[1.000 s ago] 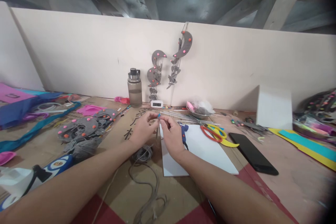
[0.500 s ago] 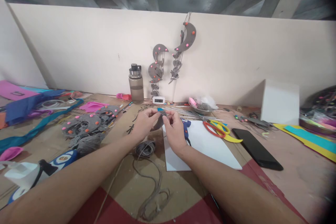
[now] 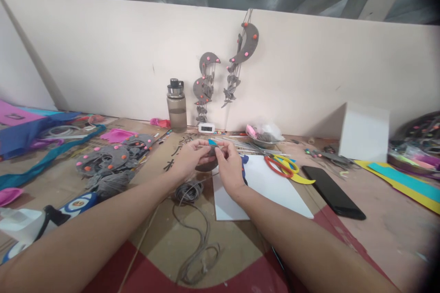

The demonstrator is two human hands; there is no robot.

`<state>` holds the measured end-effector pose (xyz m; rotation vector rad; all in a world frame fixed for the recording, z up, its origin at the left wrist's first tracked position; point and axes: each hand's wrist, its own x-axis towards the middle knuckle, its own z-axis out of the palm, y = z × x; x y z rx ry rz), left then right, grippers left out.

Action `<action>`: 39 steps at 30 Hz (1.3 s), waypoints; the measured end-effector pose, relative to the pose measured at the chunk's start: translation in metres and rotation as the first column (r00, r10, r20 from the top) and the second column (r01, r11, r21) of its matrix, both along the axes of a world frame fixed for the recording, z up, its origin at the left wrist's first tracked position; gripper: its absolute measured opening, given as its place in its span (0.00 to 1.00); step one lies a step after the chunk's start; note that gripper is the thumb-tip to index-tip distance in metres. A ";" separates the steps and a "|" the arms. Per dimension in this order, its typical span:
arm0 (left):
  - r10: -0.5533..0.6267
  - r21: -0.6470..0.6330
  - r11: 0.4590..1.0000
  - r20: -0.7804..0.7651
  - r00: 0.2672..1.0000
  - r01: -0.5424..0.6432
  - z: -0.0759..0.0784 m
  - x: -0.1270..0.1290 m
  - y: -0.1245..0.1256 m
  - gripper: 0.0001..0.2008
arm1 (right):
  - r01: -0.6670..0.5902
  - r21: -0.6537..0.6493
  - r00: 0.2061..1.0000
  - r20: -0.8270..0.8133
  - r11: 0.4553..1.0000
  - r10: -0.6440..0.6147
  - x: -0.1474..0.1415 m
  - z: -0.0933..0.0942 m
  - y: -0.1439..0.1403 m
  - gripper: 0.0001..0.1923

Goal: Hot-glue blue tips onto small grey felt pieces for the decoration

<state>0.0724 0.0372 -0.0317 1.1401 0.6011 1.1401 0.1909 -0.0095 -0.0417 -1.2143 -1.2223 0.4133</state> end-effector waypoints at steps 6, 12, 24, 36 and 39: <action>-0.035 0.009 0.999 -0.015 0.999 0.035 0.000 0.000 0.000 0.11 | 0.015 -0.029 0.999 -0.036 0.999 -0.016 0.002 0.000 0.003 0.10; -0.016 0.023 1.000 -0.037 0.999 0.016 -0.001 -0.001 0.001 0.13 | 0.004 -0.028 0.999 -0.043 1.000 -0.005 0.003 0.001 0.002 0.10; 0.313 0.033 0.947 0.140 0.939 -0.321 -0.008 -0.015 0.030 0.12 | -0.198 -0.174 0.979 0.020 0.965 0.204 -0.008 0.005 -0.001 0.09; 0.412 0.004 0.906 0.230 0.882 -0.424 -0.013 -0.031 0.052 0.15 | -0.561 -0.032 0.817 -0.184 0.827 0.547 -0.020 0.091 -0.067 0.11; 0.423 0.010 0.901 0.193 0.885 -0.433 -0.012 -0.034 0.052 0.12 | -0.538 -0.001 0.843 0.006 0.843 0.538 -0.026 0.107 -0.094 0.11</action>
